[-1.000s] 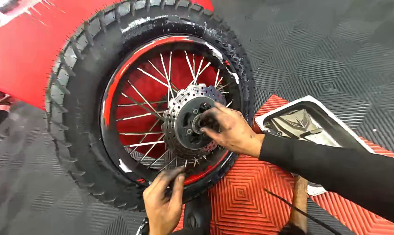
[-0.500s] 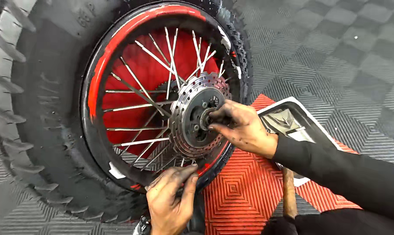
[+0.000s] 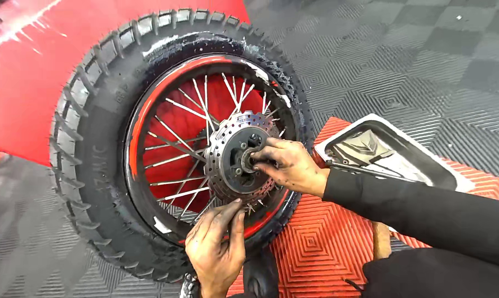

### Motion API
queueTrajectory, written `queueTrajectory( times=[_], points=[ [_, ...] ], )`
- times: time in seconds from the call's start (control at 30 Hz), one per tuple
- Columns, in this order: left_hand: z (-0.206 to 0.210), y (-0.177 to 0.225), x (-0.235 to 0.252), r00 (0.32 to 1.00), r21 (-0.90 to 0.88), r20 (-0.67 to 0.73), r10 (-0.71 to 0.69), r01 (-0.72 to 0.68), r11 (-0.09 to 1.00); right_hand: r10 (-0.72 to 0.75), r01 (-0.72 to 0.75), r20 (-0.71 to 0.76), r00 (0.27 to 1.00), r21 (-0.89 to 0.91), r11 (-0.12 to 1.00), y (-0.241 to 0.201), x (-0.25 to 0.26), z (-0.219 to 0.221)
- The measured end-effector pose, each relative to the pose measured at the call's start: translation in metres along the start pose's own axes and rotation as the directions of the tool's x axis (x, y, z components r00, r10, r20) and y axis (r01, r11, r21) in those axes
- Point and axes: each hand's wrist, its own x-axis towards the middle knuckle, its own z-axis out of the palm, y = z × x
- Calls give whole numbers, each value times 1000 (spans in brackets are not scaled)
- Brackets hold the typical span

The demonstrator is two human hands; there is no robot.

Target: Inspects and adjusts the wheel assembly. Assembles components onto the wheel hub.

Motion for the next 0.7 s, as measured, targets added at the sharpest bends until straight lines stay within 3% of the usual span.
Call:
queueTrajectory(
  times=[0.7],
  points=[
    [1,-3,-9,999,-44,16,-37,38,998,-35,29,-103,994,-61,998,-4,-6,4]
  ],
)
